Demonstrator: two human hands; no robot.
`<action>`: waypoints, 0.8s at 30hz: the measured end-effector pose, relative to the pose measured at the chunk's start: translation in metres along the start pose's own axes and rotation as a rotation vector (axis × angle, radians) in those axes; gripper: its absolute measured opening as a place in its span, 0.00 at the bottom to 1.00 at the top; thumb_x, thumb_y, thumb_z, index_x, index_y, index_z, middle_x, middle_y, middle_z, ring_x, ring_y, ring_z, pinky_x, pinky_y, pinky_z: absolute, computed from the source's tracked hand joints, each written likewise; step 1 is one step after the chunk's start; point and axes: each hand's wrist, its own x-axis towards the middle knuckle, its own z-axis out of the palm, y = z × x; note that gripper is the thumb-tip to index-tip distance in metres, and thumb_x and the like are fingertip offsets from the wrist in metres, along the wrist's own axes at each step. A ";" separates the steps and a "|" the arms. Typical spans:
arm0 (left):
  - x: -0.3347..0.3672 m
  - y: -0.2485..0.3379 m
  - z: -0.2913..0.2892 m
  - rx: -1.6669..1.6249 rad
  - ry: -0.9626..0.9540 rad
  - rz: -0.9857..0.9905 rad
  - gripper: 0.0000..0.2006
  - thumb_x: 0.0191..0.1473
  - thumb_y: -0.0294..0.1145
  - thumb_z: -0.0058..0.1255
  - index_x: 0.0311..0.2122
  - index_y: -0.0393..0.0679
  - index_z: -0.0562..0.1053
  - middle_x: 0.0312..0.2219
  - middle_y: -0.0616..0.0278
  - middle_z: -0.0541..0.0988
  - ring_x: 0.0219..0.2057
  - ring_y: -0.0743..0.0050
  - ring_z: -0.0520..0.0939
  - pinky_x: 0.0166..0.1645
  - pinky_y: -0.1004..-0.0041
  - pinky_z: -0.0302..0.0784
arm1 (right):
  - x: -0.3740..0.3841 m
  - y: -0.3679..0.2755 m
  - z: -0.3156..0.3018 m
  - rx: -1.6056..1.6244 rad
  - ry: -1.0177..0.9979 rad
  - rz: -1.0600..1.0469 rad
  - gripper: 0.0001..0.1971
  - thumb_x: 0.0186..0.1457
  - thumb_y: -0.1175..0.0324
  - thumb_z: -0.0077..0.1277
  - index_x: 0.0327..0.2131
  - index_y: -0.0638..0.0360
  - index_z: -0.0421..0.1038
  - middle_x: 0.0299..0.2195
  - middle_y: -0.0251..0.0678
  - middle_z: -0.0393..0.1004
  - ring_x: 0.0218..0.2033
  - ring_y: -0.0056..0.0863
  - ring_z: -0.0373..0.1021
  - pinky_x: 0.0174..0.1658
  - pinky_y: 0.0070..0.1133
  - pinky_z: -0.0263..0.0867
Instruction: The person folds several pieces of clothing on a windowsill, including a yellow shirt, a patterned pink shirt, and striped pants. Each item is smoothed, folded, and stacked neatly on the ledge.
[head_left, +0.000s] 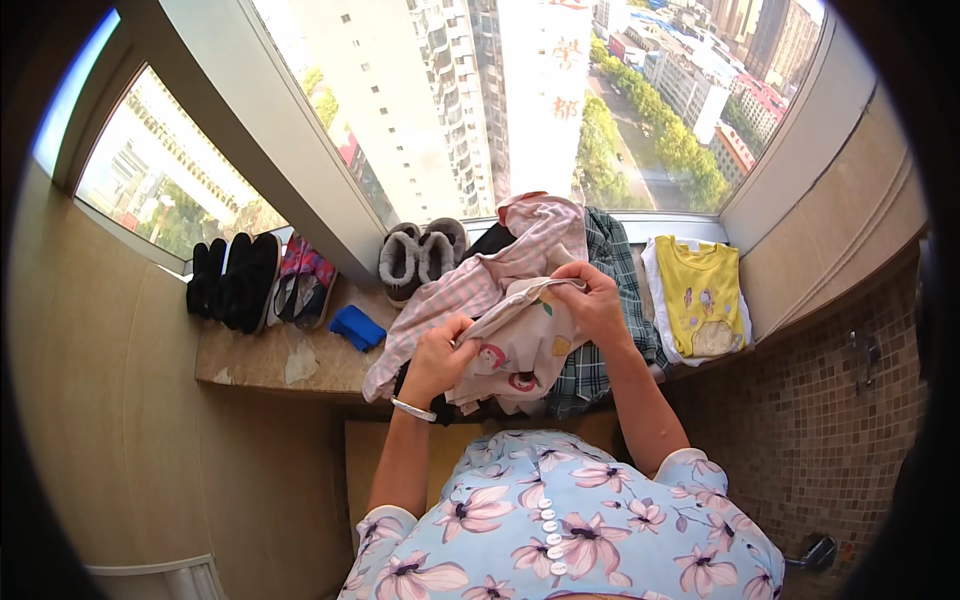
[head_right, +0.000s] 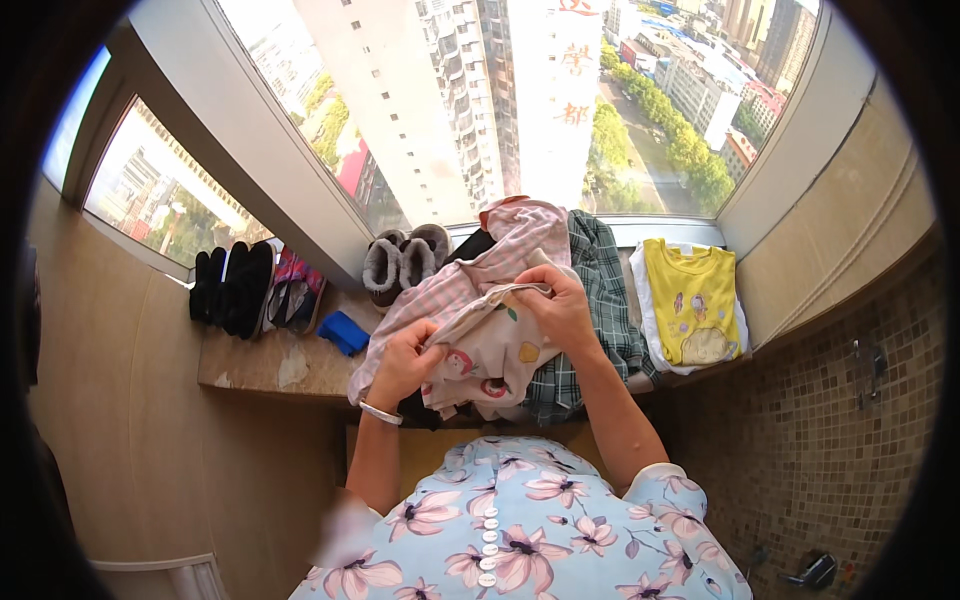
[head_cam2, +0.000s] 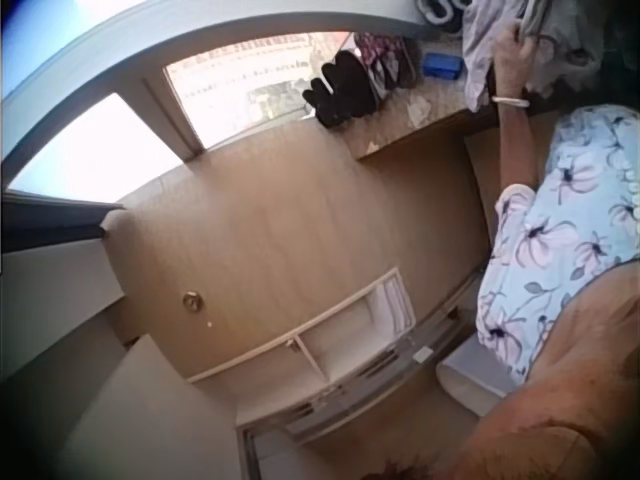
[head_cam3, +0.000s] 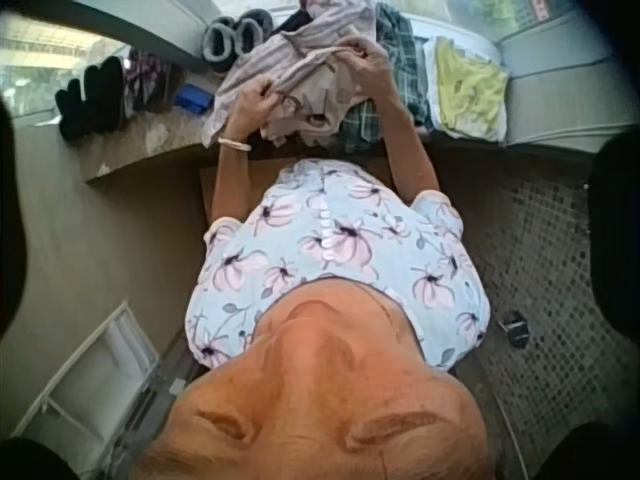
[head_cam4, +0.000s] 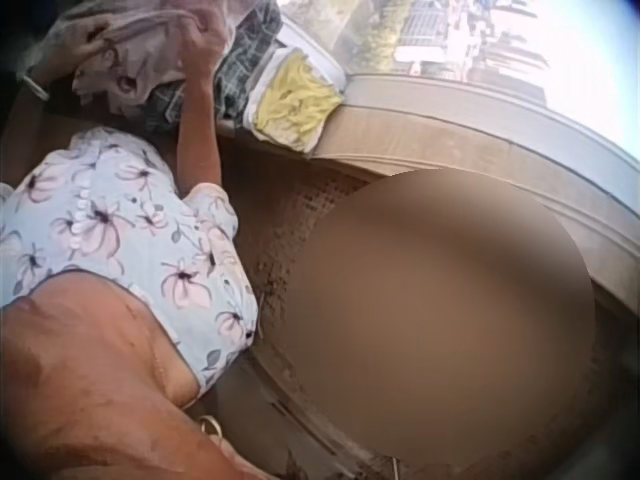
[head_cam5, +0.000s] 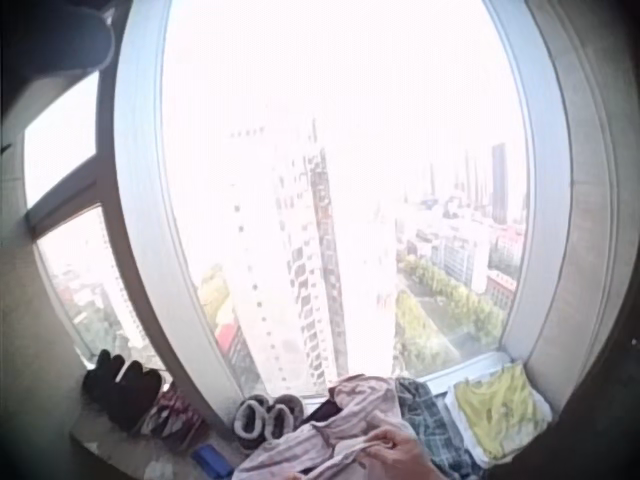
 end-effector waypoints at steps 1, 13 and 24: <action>0.001 0.002 -0.003 -0.081 0.016 -0.009 0.04 0.61 0.27 0.60 0.40 0.40 0.78 0.28 0.72 0.79 0.28 0.91 0.73 0.31 0.81 0.68 | 0.002 0.002 -0.004 -0.014 0.018 -0.002 0.05 0.61 0.77 0.61 0.41 0.61 0.80 0.34 0.25 0.79 0.36 0.10 0.73 0.39 0.12 0.69; -0.006 0.034 -0.020 -0.539 0.018 -0.009 0.06 0.63 0.27 0.58 0.40 0.38 0.84 0.27 0.76 0.78 0.29 0.93 0.72 0.32 0.84 0.65 | 0.007 0.007 -0.012 0.101 -0.001 0.014 0.07 0.64 0.76 0.57 0.44 0.63 0.80 0.35 0.26 0.80 0.36 0.12 0.73 0.40 0.14 0.69; -0.004 0.007 0.016 -0.700 0.195 -0.148 0.08 0.65 0.29 0.57 0.42 0.37 0.83 0.30 0.75 0.80 0.30 0.91 0.75 0.36 0.85 0.70 | -0.013 -0.004 0.023 -0.336 0.022 0.032 0.17 0.64 0.57 0.62 0.33 0.64 0.79 0.24 0.33 0.77 0.25 0.22 0.71 0.31 0.23 0.68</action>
